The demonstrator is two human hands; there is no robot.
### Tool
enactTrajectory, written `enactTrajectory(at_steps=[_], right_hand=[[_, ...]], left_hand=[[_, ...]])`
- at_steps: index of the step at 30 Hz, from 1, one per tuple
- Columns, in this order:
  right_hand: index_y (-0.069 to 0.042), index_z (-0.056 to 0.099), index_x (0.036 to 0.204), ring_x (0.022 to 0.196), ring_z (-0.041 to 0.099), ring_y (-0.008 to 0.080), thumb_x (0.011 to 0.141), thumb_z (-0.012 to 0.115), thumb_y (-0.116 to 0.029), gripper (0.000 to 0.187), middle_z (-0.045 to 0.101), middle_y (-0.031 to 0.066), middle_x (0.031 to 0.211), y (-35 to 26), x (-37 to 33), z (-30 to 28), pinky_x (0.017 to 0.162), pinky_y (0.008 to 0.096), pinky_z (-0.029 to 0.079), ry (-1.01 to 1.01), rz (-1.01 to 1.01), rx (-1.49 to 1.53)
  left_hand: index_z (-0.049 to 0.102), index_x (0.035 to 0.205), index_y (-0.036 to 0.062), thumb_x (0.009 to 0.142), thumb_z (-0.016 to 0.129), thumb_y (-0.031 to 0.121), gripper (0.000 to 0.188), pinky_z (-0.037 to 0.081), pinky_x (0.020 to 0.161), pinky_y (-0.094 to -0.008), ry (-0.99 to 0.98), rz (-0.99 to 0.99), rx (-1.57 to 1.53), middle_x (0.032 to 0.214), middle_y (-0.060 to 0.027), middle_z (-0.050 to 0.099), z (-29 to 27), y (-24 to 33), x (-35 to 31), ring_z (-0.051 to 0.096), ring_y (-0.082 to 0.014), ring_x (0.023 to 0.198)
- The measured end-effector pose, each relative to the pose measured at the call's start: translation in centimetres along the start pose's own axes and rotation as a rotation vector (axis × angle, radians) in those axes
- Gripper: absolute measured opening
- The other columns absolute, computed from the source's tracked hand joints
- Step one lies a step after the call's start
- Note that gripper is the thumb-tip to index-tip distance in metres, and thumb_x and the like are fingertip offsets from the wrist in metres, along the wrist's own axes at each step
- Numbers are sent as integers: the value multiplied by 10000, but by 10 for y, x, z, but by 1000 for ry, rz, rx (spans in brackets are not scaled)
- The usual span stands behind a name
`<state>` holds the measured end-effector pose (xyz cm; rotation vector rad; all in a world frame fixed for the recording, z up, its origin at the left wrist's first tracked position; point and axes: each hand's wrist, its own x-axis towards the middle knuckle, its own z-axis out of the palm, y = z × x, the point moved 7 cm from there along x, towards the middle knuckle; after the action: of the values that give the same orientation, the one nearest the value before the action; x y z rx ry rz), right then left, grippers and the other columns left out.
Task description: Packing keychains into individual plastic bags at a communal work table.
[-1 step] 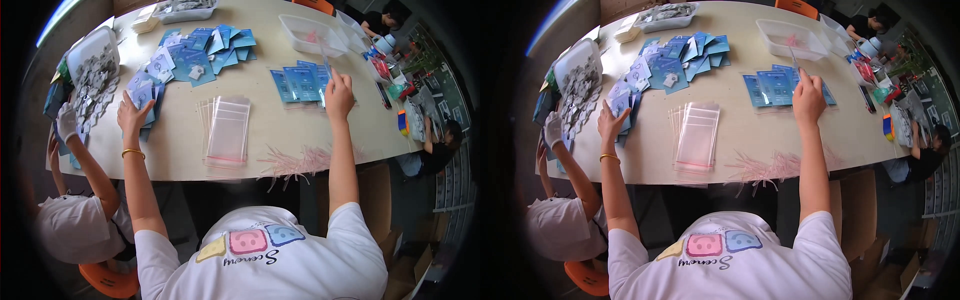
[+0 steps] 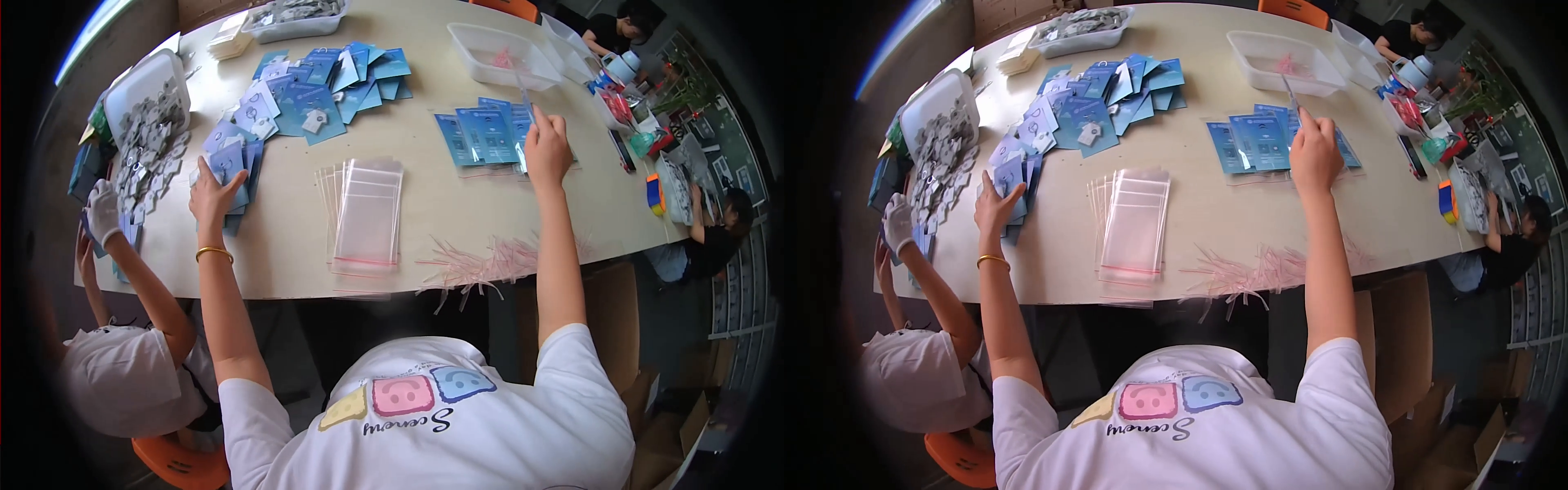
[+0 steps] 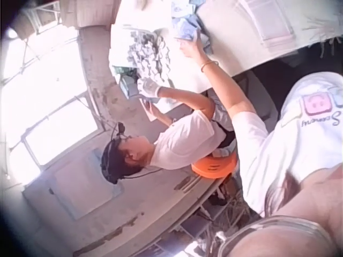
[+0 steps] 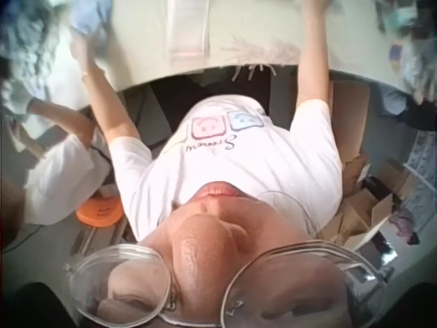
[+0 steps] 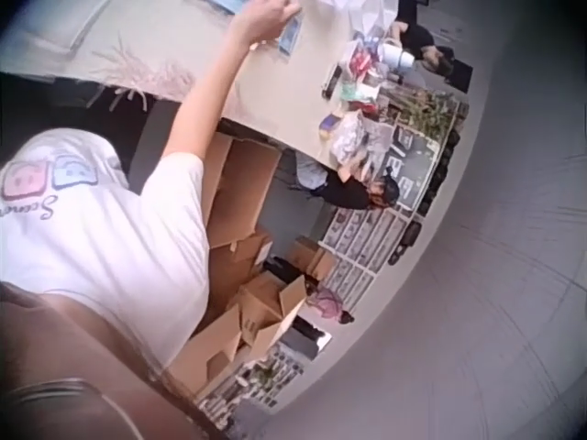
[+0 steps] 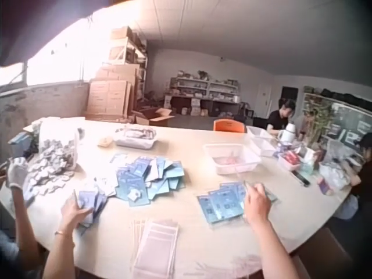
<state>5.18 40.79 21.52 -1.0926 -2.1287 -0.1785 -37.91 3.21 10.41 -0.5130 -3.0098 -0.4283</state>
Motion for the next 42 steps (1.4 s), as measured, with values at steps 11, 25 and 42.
enactTrajectory(at_steps=[11, 25, 42], right_hand=[[-112, 618, 1009, 494, 535, 153, 756, 589, -91, 255, 502, 35, 668, -223, -95, -192, 389, 301, 404, -322, -1017, 1312], [-44, 529, 1153, 691, 605, 321, 720, 731, -103, 482, 614, 81, 845, -174, -121, -73, 676, 338, 508, -210, -164, 1029], [10, 496, 1115, 795, 555, 81, 864, 585, -67, 277, 608, 51, 953, -100, -140, -5, 725, 241, 463, -377, 271, 1371]], left_hand=[[229, 1431, 104, 663, 717, 359, 944, 382, 911, -461, 405, 280, 56, 1123, -141, 600, -39, 66, -39, 518, -338, 1087], [-30, 1463, 90, 658, 753, 121, 1123, 403, 923, -366, 94, 645, -1365, 1317, -186, 375, -94, 192, -215, 458, -253, 1138], [637, 747, 48, 694, 733, 302, 277, 453, 598, -341, -432, 377, -287, 673, -48, 598, 27, 150, -166, 574, -230, 658]])
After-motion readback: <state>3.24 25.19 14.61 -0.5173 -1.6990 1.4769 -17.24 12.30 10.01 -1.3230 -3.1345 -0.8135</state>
